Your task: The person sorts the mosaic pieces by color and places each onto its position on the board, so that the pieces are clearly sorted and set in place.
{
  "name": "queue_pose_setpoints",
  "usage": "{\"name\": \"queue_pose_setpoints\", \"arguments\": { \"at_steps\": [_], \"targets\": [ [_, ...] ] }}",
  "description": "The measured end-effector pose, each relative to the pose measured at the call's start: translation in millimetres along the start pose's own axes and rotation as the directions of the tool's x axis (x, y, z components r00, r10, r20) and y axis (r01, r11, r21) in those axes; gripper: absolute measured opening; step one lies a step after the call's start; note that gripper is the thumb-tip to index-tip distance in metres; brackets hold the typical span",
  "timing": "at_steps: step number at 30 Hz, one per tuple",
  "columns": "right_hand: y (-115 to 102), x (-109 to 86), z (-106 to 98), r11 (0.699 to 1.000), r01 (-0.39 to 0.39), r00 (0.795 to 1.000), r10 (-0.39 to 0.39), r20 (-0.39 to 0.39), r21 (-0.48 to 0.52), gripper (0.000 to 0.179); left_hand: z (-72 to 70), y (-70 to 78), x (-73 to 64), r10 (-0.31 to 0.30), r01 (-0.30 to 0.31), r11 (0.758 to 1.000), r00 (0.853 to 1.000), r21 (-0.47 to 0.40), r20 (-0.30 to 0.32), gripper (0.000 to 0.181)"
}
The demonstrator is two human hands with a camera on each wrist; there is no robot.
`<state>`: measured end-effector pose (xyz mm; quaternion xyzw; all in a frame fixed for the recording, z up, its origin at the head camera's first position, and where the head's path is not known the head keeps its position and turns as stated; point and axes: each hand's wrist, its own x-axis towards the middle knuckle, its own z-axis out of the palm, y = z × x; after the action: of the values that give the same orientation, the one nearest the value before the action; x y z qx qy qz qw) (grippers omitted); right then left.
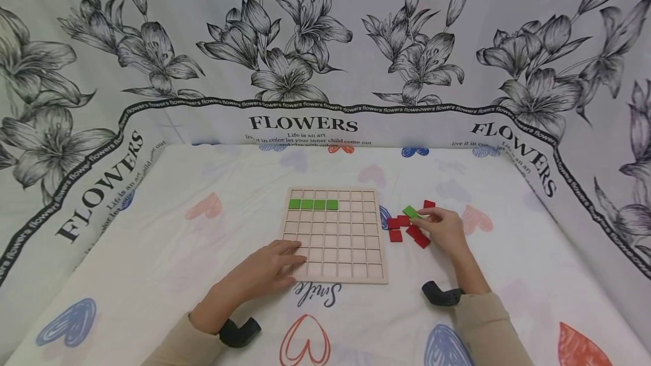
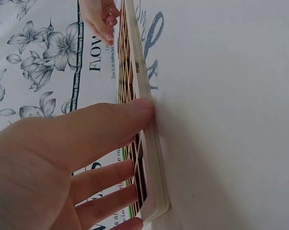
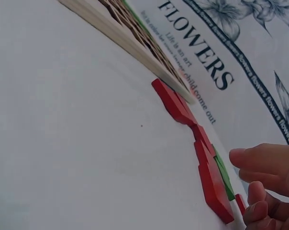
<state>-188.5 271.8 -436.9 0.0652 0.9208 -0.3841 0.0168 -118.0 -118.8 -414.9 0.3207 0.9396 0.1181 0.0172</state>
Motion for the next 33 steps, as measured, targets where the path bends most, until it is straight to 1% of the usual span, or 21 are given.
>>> {"name": "queue_pose_setpoints", "arguments": {
  "at_steps": [5, 11, 18, 26, 33],
  "targets": [
    [7, 2.1, -1, 0.999, -0.018, 1.000, 0.018, 0.001, -0.030, 0.050, -1.0, 0.0, 0.3, 0.004, -0.004, 1.000, 1.000, 0.002, -0.007, 0.039],
    [12, 3.2, -2, 0.998, -0.033, 0.999, 0.033, 0.007, -0.052, 0.050, -0.9, -0.2, 1.1, 0.014, -0.014, 1.000, 1.000, 0.006, -0.006, 0.038],
    [13, 3.8, -2, 0.997, -0.070, 0.997, 0.070, 0.012, -0.028, 0.051, -0.6, -0.7, 0.2, 0.014, -0.013, 1.000, 1.000, 0.010, -0.006, 0.039],
    [16, 4.3, -4, 0.998, -0.058, 0.998, 0.059, 0.015, -0.033, 0.052, -0.4, -1.0, -0.5, 0.008, -0.008, 1.000, 1.000, 0.000, -0.003, 0.039],
    [17, 4.7, -5, 0.997, -0.080, 0.997, 0.080, 0.015, 0.008, 0.051, 0.6, -0.4, 0.4, 0.004, -0.004, 1.000, 1.000, -0.006, -0.004, 0.039]
  ]
}}
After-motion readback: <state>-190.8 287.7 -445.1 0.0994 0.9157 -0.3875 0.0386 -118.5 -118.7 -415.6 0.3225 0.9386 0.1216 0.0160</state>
